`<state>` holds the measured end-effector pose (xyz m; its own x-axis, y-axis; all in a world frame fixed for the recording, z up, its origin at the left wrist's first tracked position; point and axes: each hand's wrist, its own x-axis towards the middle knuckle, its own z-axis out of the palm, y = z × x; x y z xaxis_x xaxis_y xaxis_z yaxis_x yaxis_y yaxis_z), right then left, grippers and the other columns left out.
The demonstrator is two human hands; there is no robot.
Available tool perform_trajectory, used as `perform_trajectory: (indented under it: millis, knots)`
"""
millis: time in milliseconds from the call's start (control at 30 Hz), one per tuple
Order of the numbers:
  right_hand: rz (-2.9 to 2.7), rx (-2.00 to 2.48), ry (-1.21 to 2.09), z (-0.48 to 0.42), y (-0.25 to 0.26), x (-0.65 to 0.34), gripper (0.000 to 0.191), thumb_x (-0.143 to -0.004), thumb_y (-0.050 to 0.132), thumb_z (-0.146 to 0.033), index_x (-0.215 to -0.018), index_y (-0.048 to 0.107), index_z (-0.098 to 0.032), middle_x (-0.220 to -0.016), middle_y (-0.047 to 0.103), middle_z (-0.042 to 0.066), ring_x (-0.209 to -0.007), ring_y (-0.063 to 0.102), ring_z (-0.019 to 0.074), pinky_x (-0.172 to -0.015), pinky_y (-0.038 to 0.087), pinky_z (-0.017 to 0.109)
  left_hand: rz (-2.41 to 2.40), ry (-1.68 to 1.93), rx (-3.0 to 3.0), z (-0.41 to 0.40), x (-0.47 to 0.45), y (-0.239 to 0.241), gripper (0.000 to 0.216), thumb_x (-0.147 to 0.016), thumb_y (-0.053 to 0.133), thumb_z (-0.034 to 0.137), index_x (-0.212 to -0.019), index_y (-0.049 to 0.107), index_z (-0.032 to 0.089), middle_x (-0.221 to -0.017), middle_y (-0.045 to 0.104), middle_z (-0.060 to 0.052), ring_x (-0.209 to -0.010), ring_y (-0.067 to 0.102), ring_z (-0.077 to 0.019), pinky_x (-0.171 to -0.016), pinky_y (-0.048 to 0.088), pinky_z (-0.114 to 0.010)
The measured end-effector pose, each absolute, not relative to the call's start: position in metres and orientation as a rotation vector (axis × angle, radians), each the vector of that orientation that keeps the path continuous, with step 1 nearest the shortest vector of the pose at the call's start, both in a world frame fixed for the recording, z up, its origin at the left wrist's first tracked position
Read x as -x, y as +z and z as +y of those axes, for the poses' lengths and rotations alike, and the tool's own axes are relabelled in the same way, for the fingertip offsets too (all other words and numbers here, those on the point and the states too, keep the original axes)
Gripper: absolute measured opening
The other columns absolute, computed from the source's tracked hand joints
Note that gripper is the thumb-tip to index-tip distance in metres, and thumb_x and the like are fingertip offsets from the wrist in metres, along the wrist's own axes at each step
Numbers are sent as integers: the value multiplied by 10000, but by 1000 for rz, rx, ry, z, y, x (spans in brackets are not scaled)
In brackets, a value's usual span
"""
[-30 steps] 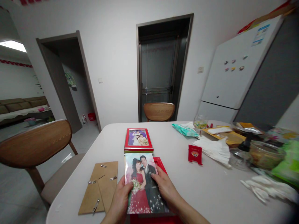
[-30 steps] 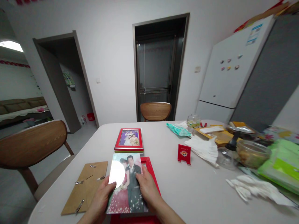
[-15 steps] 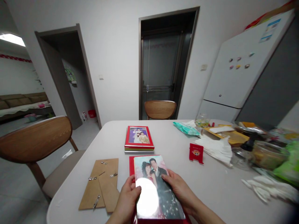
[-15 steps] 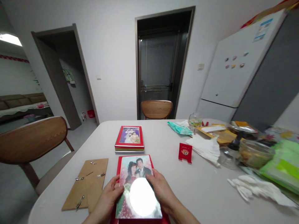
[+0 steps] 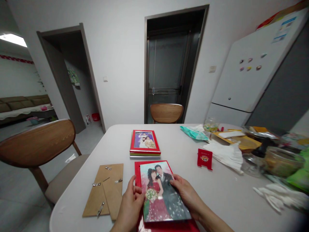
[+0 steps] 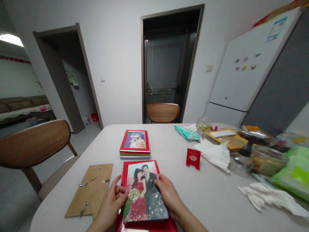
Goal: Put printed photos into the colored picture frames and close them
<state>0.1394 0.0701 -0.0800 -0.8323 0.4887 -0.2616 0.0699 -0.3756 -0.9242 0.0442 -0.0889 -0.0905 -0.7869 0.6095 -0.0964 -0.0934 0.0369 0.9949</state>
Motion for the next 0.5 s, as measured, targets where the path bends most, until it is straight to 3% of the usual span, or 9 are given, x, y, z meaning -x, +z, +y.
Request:
perform_trajectory:
  millis: [100,233,367,500]
  knots:
    - [-1581,781,2255,72,-80,-141,458,-647,487,-295,-1083,438,-165,-837,661,49,-616,625,193,-558,475,282,2036,1696,-734,-100,-46,-89,566,-712,518,237,-1232,320,133,-943,570,-82,-808,550,-172,-749,420,-279]
    - [-1634,734,2225,71,-83,-140,492,-652,495,-300,-1118,418,-163,-893,652,65,-680,629,207,-582,481,291,2141,1519,-1036,-114,-53,-97,604,-648,598,260,-1211,398,171,-1253,426,-116,-1169,348,-259,-986,242,-373]
    - [-1765,671,2147,70,-88,-135,467,-683,471,-335,-1111,437,-150,-868,655,59,-658,624,190,-592,473,287,2111,1324,-1360,-117,-56,-116,755,-550,694,330,-1228,384,217,-1341,308,-114,-1236,227,-301,-1005,192,-436]
    - [-2180,622,1838,76,-88,-131,374,-716,431,-325,-1017,526,-124,-861,653,66,-715,608,196,-636,453,286,2155,1239,-1547,-118,-54,-129,704,-579,675,396,-1210,414,226,-1341,304,-124,-1235,229,-305,-1002,192,-451]
